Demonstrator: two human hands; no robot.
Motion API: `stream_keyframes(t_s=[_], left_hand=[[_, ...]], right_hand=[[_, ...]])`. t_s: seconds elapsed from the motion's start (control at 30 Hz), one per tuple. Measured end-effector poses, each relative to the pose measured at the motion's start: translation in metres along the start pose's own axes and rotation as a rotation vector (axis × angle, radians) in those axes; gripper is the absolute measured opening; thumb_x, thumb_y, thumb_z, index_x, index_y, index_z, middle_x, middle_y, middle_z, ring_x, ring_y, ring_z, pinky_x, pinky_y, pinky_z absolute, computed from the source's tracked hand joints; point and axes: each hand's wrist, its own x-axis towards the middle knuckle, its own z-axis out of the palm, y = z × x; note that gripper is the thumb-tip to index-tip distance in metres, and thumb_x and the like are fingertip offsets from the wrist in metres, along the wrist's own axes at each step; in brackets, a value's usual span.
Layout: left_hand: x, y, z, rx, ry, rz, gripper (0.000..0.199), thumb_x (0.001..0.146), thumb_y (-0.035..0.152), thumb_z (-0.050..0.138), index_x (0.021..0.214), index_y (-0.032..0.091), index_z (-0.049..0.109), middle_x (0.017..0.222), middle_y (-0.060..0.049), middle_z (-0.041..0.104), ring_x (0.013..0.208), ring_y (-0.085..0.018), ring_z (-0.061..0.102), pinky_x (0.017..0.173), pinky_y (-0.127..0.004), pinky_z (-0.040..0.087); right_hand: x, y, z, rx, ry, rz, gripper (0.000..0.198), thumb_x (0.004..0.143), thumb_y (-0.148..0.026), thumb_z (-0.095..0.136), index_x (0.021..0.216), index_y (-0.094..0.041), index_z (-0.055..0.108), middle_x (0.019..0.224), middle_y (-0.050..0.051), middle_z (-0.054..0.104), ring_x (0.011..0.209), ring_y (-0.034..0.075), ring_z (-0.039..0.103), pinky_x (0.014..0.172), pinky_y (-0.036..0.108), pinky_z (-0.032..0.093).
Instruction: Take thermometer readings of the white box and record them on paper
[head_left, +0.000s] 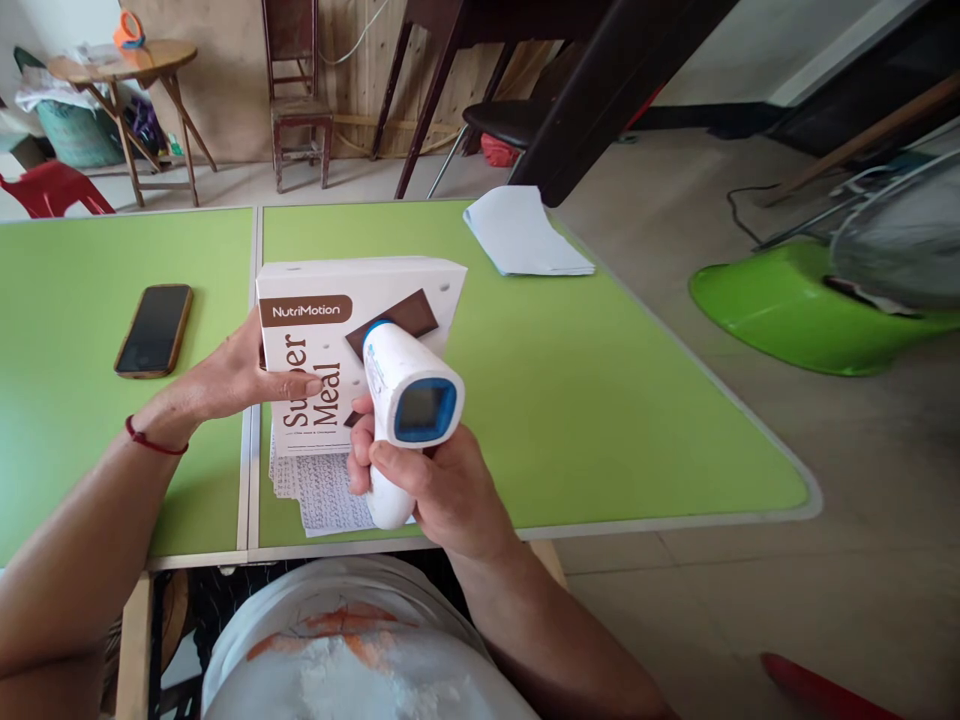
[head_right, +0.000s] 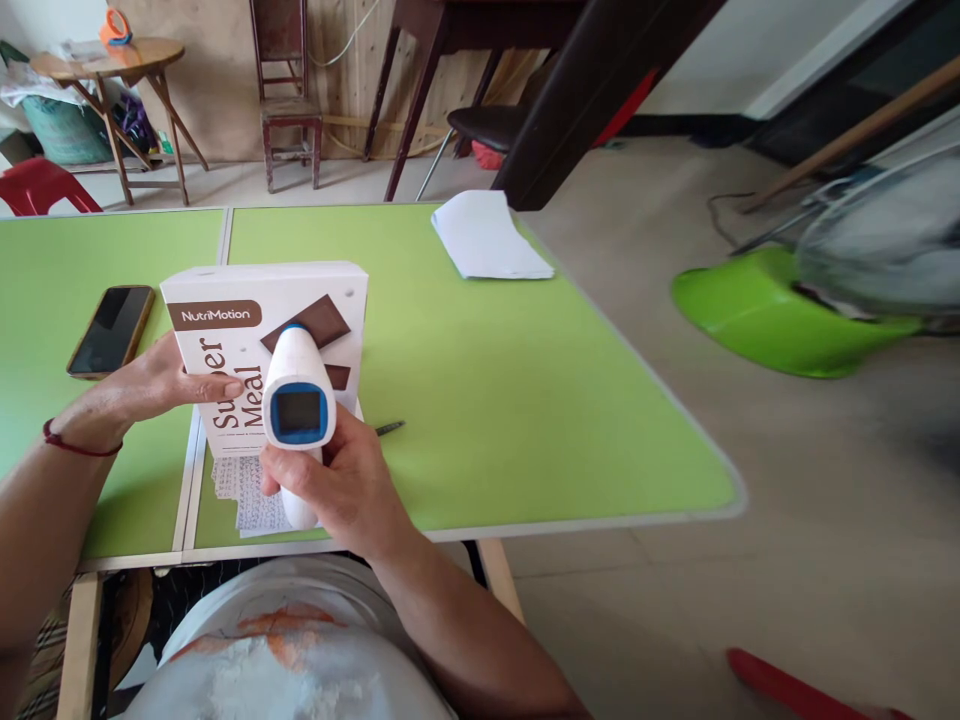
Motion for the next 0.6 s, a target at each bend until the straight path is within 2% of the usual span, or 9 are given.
stream_keyframes(t_s=[0.2,0.27,0.37,0.43,0.5,0.6], left_hand=[[0.0,-0.003,-0.002,-0.001,-0.107,-0.102,0.055,0.072,0.037,0.083,0.118,0.017,0.061,0.098,-0.008,0.071,0.085,-0.021,0.068,0.067,-0.028,0.058],[0.0,-0.005,-0.002,-0.003,-0.098,-0.094,0.058,0.072,0.036,0.084,0.121,0.017,0.06,0.1,-0.009,0.071,0.083,-0.02,0.068,0.065,-0.027,0.058],[0.0,-0.006,-0.004,0.007,-0.078,-0.075,0.053,0.072,0.038,0.084,0.115,0.016,0.063,0.097,-0.008,0.072,0.086,-0.022,0.068,0.066,-0.027,0.058],[-0.001,-0.006,-0.008,0.031,-0.041,-0.061,0.05,0.071,0.038,0.084,0.111,0.015,0.064,0.096,-0.008,0.072,0.093,-0.024,0.068,0.073,-0.03,0.059],[-0.002,-0.004,-0.013,0.087,0.036,-0.041,0.048,0.071,0.037,0.084,0.109,0.015,0.064,0.097,-0.009,0.072,0.1,-0.027,0.067,0.082,-0.035,0.058],[-0.004,-0.006,-0.023,0.2,0.153,-0.024,0.049,0.07,0.037,0.085,0.109,0.015,0.064,0.101,-0.009,0.072,0.108,-0.029,0.066,0.089,-0.037,0.056]], right_hand=[[0.002,0.0,-0.003,-0.02,-0.007,-0.04,0.02,0.079,-0.038,0.072,0.086,-0.021,0.063,0.069,-0.001,0.065,0.061,0.014,0.06,0.059,0.031,0.05],[0.002,-0.004,-0.005,-0.073,0.006,-0.057,0.021,0.078,-0.038,0.073,0.086,-0.021,0.063,0.071,0.0,0.066,0.062,0.015,0.062,0.06,0.031,0.052],[0.003,-0.018,-0.015,-0.228,0.021,-0.108,0.02,0.076,-0.035,0.075,0.084,-0.022,0.063,0.072,0.0,0.067,0.06,0.014,0.06,0.054,0.029,0.051],[0.006,-0.031,-0.029,-0.368,-0.002,-0.183,0.018,0.077,-0.036,0.076,0.083,-0.022,0.065,0.074,0.001,0.068,0.063,0.015,0.061,0.055,0.03,0.053],[0.014,-0.043,-0.05,-0.524,-0.043,-0.266,0.023,0.076,-0.041,0.076,0.089,-0.024,0.068,0.081,0.003,0.071,0.071,0.019,0.065,0.063,0.034,0.057],[0.034,-0.051,-0.086,-0.796,-0.059,-0.347,0.05,0.067,-0.045,0.084,0.111,-0.026,0.069,0.104,0.006,0.074,0.096,0.027,0.07,0.085,0.044,0.059]])
